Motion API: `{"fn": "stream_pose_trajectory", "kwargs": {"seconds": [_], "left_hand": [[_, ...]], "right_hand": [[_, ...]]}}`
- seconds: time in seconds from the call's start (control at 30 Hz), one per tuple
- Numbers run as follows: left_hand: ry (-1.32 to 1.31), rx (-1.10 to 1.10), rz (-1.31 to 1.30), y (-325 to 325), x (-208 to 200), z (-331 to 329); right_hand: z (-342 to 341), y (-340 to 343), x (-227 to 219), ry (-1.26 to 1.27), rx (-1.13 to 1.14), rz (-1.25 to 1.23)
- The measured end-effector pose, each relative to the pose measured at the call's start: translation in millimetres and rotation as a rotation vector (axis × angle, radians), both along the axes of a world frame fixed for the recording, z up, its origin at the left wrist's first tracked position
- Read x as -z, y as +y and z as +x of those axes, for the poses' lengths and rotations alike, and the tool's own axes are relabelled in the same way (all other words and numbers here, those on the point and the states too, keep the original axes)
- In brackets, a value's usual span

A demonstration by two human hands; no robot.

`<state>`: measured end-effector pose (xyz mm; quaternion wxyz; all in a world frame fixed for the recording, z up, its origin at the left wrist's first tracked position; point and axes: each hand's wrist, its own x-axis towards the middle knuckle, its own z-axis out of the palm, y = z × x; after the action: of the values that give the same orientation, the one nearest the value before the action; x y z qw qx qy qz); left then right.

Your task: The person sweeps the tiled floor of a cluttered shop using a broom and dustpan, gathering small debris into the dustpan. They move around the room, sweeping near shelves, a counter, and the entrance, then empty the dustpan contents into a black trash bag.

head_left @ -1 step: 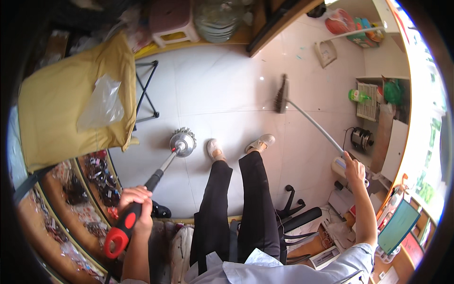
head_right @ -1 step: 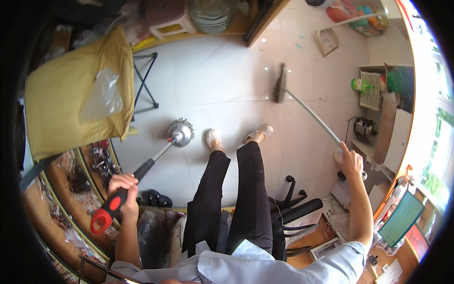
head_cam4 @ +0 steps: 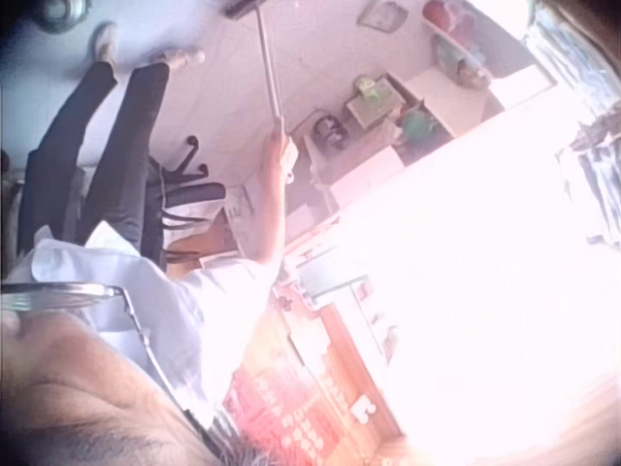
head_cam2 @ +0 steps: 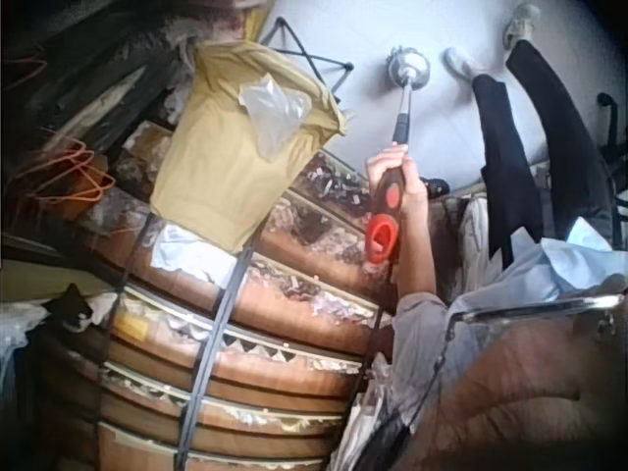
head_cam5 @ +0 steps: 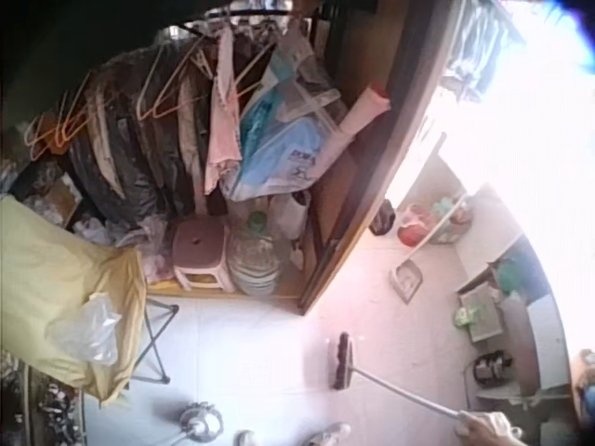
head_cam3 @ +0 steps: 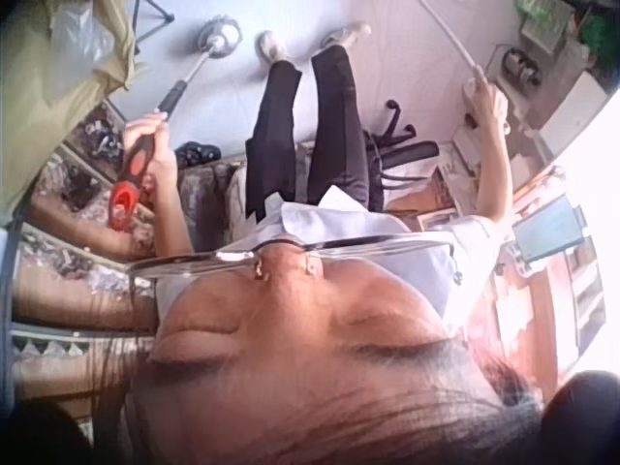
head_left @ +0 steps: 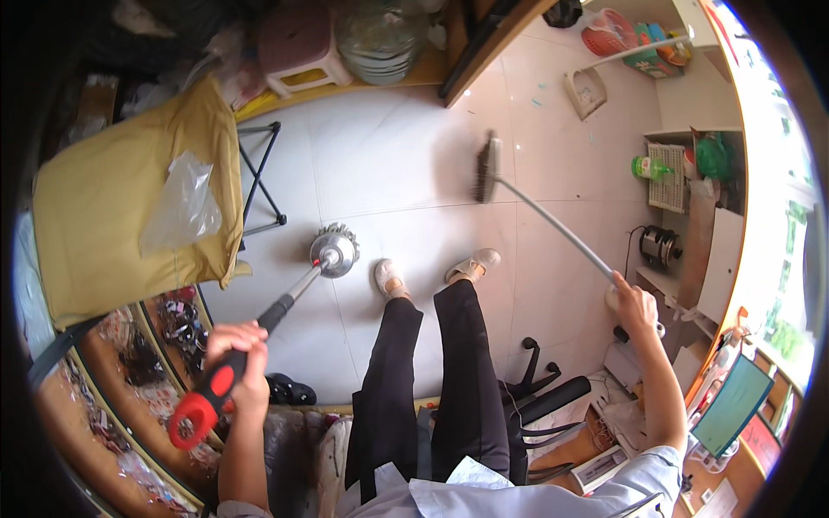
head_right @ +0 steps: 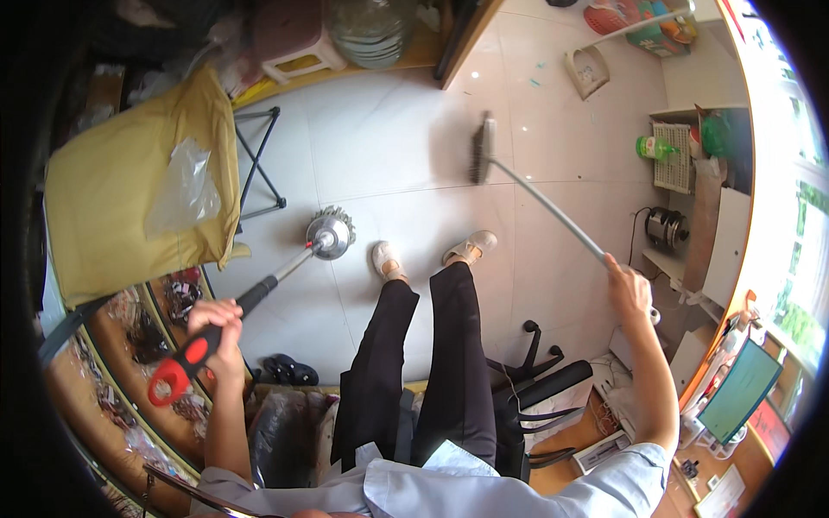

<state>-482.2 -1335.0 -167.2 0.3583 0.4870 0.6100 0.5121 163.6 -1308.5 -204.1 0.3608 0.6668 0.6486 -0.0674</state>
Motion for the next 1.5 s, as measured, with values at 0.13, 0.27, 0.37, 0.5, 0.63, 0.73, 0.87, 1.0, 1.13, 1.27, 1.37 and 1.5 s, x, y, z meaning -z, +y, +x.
{"fn": "stream_pose_trajectory", "kwargs": {"seconds": [0.13,0.27,0.37,0.5,0.63,0.73,0.87,1.0,1.13,1.27,1.37,1.5], "left_hand": [[0.029,0.054,0.060,89.1,19.5,37.4],[0.096,0.207,0.070,130.9,39.6,86.9],[0.119,0.167,0.055,154.0,56.5,115.7],[0.140,0.139,-0.037,180.9,78.6,132.4],[0.129,0.013,-0.003,221.9,80.2,129.6],[0.178,0.032,-0.005,254.5,83.0,155.8],[0.223,0.038,-0.018,299.3,85.5,180.8],[0.207,-0.033,-0.046,355.2,87.4,182.9],[0.108,-0.070,-0.113,405.7,104.6,206.4],[0.149,-0.080,-0.126,449.0,115.3,246.6],[0.189,-0.080,-0.184,477.8,126.4,268.4],[0.326,-0.049,-0.169,496.0,126.8,277.8]], "right_hand": [[-71.0,29.7,51.6,0.261,0.159,-0.087],[-143.8,78.2,161.7,0.573,0.174,-0.008],[-198.5,124.5,210.5,0.657,0.283,0.006],[-164.4,120.1,254.3,0.664,0.437,0.051],[-68.1,74.5,208.8,0.468,0.437,-0.103],[18.4,49.6,173.1,0.354,0.373,-0.127],[113.3,51.7,141.0,0.188,0.308,-0.031],[164.8,91.1,98.2,0.201,0.227,0.143],[160.2,115.9,91.1,0.303,0.175,0.115],[100.6,163.6,135.2,0.425,0.158,0.036],[99.4,197.7,164.1,0.330,0.145,-0.052],[149.5,214.5,152.0,0.267,0.197,-0.020]]}}
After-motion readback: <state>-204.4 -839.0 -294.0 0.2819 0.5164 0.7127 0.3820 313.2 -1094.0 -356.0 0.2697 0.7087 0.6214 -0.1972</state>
